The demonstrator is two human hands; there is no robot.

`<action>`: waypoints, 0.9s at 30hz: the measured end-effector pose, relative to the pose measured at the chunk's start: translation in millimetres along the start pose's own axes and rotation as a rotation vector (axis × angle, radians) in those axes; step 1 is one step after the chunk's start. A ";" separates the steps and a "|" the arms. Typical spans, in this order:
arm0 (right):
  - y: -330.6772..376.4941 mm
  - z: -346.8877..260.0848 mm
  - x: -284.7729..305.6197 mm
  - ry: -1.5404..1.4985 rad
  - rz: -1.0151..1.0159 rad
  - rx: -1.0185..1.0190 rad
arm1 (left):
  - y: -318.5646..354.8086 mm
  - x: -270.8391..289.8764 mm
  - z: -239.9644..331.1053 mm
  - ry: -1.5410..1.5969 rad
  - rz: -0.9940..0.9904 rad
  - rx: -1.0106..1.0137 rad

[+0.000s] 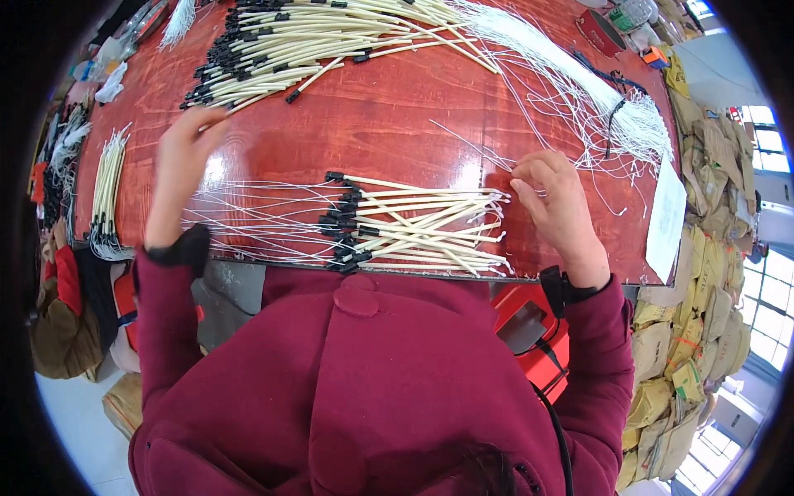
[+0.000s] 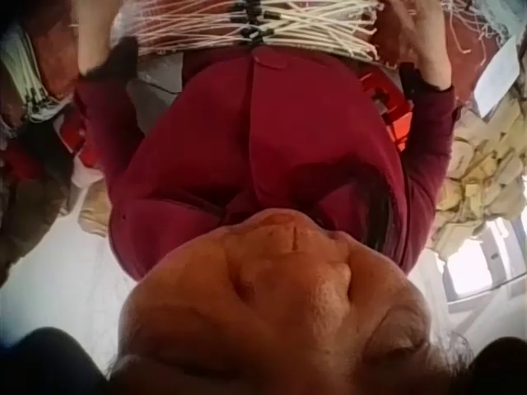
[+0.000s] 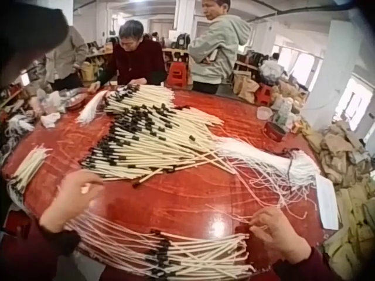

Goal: Arranging and sorting electrical wire components into bundles on a production table.

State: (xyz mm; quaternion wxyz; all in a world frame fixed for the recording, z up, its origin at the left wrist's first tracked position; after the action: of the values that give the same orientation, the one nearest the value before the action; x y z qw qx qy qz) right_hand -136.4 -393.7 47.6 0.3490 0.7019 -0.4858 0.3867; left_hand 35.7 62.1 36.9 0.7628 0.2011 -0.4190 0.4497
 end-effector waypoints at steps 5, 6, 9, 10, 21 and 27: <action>-2.3 1.0 -18.7 0.071 -0.018 -0.010 | -86.8 -121.4 133.5 -0.233 -0.261 -0.565; -5.2 -3.1 -20.1 0.075 -0.024 0.004 | -95.0 -137.6 148.8 -0.275 -0.303 -0.548; -5.1 -11.0 -21.2 0.063 0.016 -0.003 | -112.1 -172.3 153.3 -0.319 -0.236 -0.616; -5.2 -10.8 -20.6 0.064 0.015 -0.008 | -113.6 -175.0 153.0 -0.291 -0.296 -0.626; -42.5 -27.6 -26.1 0.124 0.039 0.123 | -32.8 -86.2 48.9 -0.253 -0.422 -0.174; -65.6 -38.8 -34.9 0.267 -0.072 0.141 | -12.4 -72.7 29.3 -0.213 -0.340 -0.179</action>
State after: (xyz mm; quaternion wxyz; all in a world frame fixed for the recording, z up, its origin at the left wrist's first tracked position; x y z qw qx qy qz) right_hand -89.9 -327.1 27.1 0.3739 0.6841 -0.3811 0.4969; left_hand 15.1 -2.0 -5.2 0.7939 0.2467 -0.4955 0.2518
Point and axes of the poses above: each hand's wrist, its own y-axis away from the middle knuckle, its own x-axis out of the back of the hand, z = x × y, the point moved 3 cm from there along -y, towards the middle knuckle, and after that the axes turned 14 degrees about -z, right-handed, at the moved point
